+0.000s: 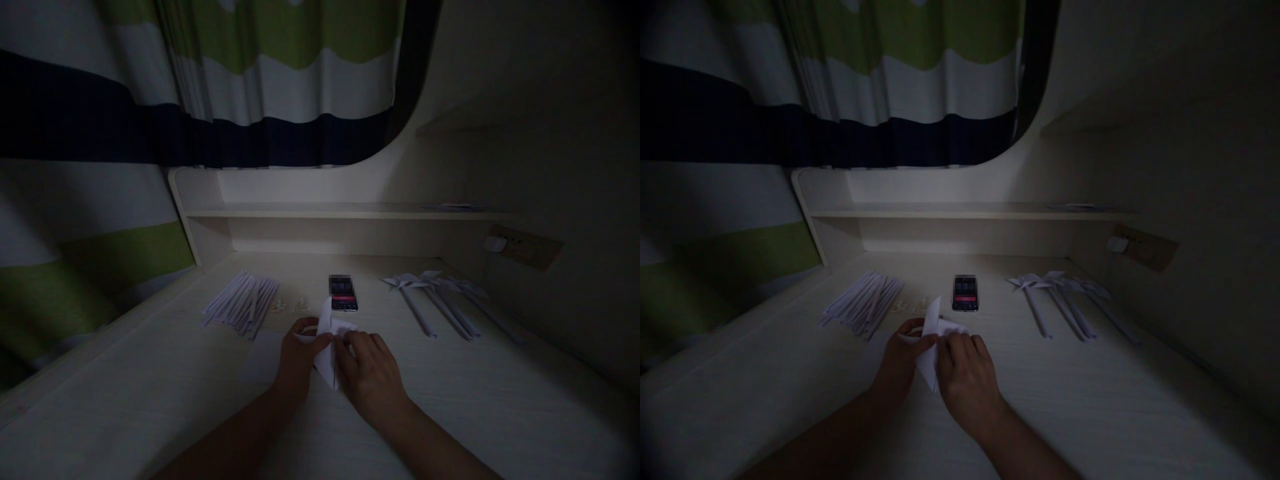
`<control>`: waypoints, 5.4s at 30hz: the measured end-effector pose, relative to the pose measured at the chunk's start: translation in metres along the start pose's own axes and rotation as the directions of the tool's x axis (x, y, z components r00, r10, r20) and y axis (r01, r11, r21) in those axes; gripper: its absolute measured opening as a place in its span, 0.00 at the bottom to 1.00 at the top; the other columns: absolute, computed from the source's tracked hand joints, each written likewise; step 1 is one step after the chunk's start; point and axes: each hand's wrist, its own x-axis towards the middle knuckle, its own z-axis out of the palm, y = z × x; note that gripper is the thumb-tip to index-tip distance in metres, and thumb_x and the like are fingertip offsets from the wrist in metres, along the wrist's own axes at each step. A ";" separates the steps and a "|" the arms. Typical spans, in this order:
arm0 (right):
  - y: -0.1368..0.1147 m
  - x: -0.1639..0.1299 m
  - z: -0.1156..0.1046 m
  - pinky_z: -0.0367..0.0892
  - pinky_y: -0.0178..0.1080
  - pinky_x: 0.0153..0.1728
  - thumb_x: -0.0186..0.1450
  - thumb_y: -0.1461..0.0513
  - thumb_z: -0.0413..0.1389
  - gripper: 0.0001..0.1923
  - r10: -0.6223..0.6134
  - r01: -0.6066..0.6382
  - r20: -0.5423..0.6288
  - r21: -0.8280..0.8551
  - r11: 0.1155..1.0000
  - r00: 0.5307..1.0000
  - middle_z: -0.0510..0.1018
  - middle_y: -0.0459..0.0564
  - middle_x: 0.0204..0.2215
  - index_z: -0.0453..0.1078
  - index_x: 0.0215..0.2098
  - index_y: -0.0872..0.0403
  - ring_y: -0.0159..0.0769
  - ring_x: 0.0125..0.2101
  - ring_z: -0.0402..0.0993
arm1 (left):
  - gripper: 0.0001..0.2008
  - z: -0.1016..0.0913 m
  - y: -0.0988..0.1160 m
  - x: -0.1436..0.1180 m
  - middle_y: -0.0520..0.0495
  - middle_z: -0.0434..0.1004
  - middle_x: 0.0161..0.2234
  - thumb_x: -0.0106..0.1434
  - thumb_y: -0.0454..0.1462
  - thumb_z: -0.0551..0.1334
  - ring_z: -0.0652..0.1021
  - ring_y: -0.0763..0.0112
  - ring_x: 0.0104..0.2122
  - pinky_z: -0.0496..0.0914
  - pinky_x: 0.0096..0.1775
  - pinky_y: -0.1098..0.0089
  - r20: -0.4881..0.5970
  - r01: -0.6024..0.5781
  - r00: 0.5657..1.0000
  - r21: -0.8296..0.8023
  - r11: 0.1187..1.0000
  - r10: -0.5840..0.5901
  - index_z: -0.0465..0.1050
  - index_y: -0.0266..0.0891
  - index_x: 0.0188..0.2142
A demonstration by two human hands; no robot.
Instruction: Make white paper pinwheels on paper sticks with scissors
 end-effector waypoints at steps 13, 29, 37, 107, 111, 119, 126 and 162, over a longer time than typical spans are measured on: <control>0.003 0.005 0.011 0.58 0.33 0.24 0.51 0.53 0.56 0.14 0.662 -0.608 0.554 0.773 -0.184 0.504 0.66 0.42 0.18 0.62 0.21 0.55 0.31 0.22 0.62 | 0.21 0.000 0.004 -0.004 0.49 0.75 0.27 0.41 0.37 0.67 0.74 0.71 0.21 0.67 0.24 0.72 -0.054 -0.079 0.996 -0.052 0.996 0.076 0.63 0.38 0.36; -0.007 -0.002 0.019 0.59 0.33 0.22 0.47 0.58 0.61 0.11 0.645 -0.509 0.668 0.728 -0.460 0.373 0.70 0.43 0.15 0.68 0.22 0.58 0.30 0.18 0.65 | 0.23 0.007 -0.004 -0.014 0.47 0.76 0.26 0.43 0.35 0.65 0.74 0.70 0.22 0.67 0.23 0.74 0.002 -0.045 0.999 0.037 0.998 0.045 0.64 0.36 0.41; -0.005 -0.005 0.023 0.59 0.33 0.19 0.44 0.57 0.62 0.13 0.656 -0.530 0.659 0.729 -0.434 0.368 0.70 0.44 0.14 0.68 0.20 0.59 0.30 0.15 0.64 | 0.25 0.008 -0.007 -0.013 0.48 0.76 0.26 0.43 0.34 0.66 0.75 0.68 0.24 0.67 0.25 0.73 0.007 -0.087 0.996 0.028 0.996 0.087 0.62 0.36 0.42; 0.035 -0.004 0.022 0.64 0.36 0.30 0.54 0.53 0.54 0.14 0.662 -0.666 0.458 0.741 0.084 0.593 0.73 0.50 0.25 0.67 0.30 0.57 0.36 0.27 0.69 | 0.22 -0.013 0.000 0.022 0.45 0.76 0.29 0.40 0.32 0.66 0.75 0.64 0.27 0.68 0.30 0.68 0.119 0.019 0.993 0.014 1.000 -0.020 0.67 0.33 0.37; 0.024 -0.007 0.016 0.65 0.36 0.30 0.57 0.56 0.52 0.11 0.687 -0.652 0.271 0.655 0.382 0.675 0.74 0.51 0.27 0.68 0.31 0.56 0.36 0.29 0.69 | 0.21 -0.012 -0.001 0.020 0.44 0.76 0.29 0.40 0.33 0.66 0.75 0.64 0.28 0.67 0.31 0.68 0.149 0.020 0.989 0.021 1.000 -0.023 0.68 0.33 0.37; 0.026 -0.014 0.013 0.67 0.39 0.36 0.59 0.66 0.49 0.14 0.055 -0.037 -0.076 0.226 0.974 0.996 0.72 0.55 0.39 0.66 0.45 0.54 0.36 0.36 0.69 | 0.19 -0.010 -0.002 0.015 0.44 0.76 0.30 0.42 0.34 0.66 0.75 0.63 0.32 0.66 0.34 0.68 0.184 0.025 0.982 0.044 0.999 -0.033 0.69 0.33 0.36; 0.026 -0.013 0.013 0.68 0.39 0.32 0.61 0.66 0.47 0.13 0.000 0.001 -0.010 0.105 0.994 1.000 0.69 0.58 0.40 0.66 0.42 0.56 0.36 0.35 0.68 | 0.19 -0.009 -0.003 0.014 0.44 0.76 0.31 0.41 0.33 0.65 0.75 0.64 0.30 0.67 0.33 0.68 0.171 0.020 0.985 0.038 0.999 -0.026 0.69 0.34 0.36; 0.021 -0.015 0.017 0.67 0.41 0.35 0.62 0.68 0.42 0.16 0.010 -0.029 0.142 0.136 0.990 0.990 0.67 0.59 0.42 0.63 0.47 0.56 0.41 0.39 0.65 | 0.19 -0.011 -0.003 0.015 0.46 0.76 0.28 0.41 0.30 0.64 0.75 0.66 0.27 0.67 0.31 0.68 0.193 0.002 0.981 0.000 1.000 -0.002 0.68 0.34 0.36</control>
